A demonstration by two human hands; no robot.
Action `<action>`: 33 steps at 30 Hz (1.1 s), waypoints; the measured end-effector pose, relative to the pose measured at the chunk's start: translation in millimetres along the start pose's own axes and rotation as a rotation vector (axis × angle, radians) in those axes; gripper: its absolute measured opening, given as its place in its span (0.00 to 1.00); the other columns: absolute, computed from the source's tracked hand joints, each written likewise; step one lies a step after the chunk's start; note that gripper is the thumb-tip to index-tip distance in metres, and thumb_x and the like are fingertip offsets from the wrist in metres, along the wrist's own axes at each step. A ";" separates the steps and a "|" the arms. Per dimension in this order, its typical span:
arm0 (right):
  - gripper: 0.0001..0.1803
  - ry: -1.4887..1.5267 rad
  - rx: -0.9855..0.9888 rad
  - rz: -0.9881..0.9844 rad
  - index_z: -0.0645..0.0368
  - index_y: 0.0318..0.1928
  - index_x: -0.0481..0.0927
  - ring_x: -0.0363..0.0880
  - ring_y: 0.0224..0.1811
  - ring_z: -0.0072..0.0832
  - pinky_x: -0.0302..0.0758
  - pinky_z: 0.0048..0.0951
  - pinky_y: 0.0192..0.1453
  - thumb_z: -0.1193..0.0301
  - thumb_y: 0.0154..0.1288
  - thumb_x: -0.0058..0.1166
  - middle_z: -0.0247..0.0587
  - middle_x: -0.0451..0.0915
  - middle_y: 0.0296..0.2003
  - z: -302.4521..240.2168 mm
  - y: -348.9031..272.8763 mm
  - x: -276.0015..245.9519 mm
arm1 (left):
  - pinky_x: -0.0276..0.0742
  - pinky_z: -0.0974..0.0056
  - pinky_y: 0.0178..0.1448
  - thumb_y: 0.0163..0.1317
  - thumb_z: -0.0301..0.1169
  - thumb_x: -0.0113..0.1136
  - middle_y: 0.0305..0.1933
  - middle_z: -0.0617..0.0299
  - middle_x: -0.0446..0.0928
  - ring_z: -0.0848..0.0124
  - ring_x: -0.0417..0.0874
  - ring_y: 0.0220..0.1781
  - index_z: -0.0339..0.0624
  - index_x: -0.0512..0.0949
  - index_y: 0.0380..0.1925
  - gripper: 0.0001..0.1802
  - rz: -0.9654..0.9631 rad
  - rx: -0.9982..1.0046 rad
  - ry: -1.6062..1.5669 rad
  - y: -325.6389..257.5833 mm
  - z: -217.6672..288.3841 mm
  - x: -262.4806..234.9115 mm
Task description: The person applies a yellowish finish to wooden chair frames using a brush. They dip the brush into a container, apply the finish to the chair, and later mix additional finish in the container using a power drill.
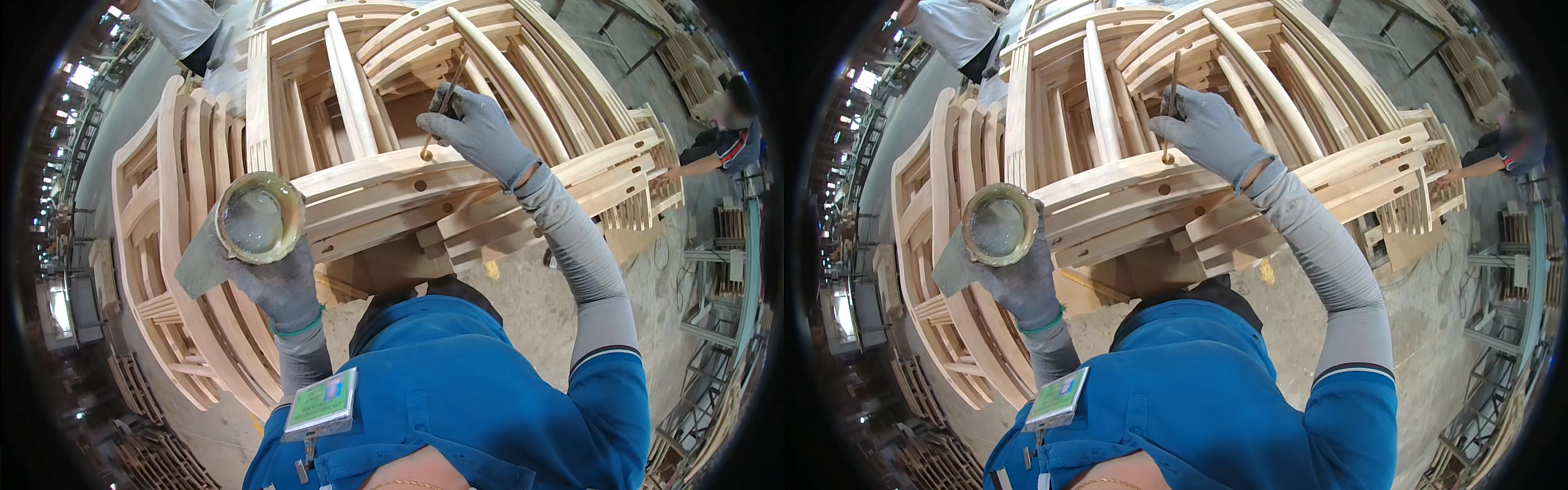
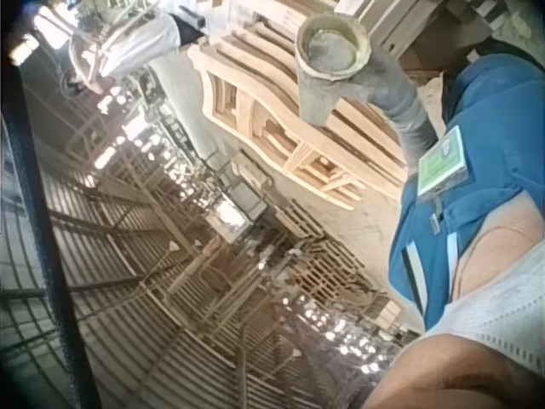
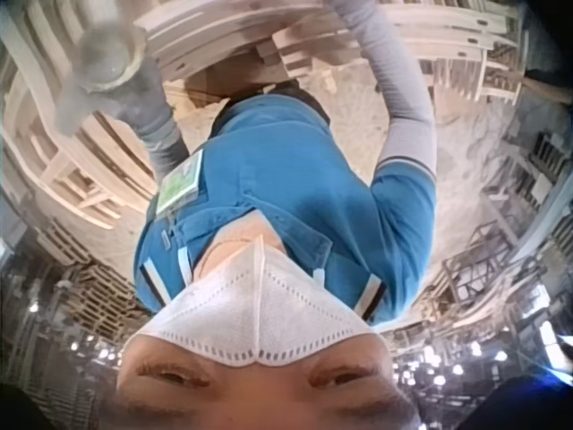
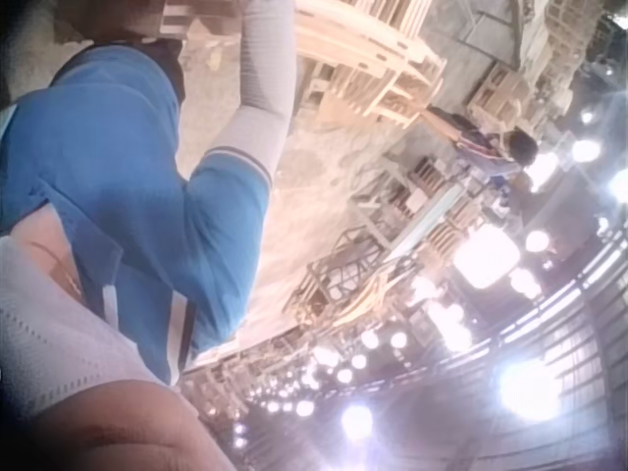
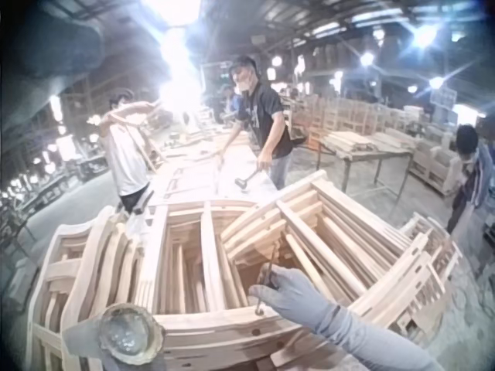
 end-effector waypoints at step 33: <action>0.08 0.605 0.209 0.115 0.68 0.35 0.75 0.79 0.32 0.24 0.77 0.23 0.38 0.80 0.55 0.58 0.43 0.80 0.30 -77.2 -6.7 -26.7 | 0.71 0.54 0.62 0.69 0.47 0.36 0.58 0.58 0.67 0.63 0.69 0.61 0.44 0.63 0.59 0.25 -0.113 -0.252 -0.252 32.0 -0.9 22.3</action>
Point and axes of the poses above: each hand's wrist, its own y-axis towards the middle knuckle, its own x-axis out of the palm, z = x × y, the point moved 2 cm from there along y, towards the middle knuckle
